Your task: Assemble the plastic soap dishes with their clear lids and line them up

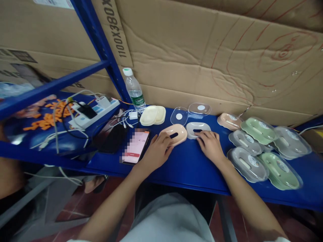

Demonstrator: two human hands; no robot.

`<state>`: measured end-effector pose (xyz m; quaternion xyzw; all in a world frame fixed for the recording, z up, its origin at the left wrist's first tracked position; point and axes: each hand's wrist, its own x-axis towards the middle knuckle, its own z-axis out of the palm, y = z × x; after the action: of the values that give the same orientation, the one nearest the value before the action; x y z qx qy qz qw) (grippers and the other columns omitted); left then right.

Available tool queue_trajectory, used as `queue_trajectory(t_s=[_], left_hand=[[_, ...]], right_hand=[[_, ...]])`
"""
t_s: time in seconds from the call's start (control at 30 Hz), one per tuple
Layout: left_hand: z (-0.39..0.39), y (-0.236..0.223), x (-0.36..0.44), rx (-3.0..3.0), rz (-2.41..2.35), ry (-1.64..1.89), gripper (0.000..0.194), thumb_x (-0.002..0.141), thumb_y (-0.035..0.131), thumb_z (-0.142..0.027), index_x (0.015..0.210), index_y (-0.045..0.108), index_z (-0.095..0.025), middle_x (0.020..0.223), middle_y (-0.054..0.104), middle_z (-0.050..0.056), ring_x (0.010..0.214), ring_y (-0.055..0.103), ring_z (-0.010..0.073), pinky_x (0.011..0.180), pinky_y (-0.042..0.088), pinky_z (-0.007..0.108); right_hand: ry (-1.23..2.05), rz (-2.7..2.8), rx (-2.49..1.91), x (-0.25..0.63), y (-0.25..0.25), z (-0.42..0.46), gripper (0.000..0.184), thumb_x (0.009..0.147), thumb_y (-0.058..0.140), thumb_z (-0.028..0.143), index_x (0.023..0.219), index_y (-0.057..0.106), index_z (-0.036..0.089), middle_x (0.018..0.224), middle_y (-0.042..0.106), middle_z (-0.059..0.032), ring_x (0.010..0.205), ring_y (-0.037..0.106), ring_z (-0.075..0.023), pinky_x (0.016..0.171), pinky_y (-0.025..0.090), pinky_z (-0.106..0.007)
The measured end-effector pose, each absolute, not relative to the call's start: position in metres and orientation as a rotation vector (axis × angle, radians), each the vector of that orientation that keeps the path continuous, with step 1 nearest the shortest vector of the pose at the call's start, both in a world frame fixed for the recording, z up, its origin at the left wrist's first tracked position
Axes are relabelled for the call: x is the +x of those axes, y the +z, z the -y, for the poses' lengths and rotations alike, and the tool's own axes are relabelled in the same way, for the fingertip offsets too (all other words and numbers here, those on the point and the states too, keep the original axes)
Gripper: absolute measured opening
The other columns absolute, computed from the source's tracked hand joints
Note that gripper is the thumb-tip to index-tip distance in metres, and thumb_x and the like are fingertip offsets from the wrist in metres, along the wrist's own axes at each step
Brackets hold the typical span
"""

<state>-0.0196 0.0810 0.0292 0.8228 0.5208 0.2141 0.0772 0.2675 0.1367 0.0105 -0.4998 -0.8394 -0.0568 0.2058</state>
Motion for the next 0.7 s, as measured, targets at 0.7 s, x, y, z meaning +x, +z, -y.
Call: queue_trajectory(t_s=[0.7], left_hand=[[-0.103,0.073,-0.04,2.429,-1.775,0.615,0.027,0.108,0.047,-0.02,0.128,0.066,-0.02,0.135,0.073,0.009,0.129,0.069,0.0242,0.113,0.055,0.039]], right_hand=[[-0.001,1.893,-1.304,0.264,0.027,-0.132,0.038,0.109,0.052,0.046,0.127,0.074,0.02,0.118,0.079,-0.0132,0.106,0.073,-0.0301,0.091,0.053,-0.045]])
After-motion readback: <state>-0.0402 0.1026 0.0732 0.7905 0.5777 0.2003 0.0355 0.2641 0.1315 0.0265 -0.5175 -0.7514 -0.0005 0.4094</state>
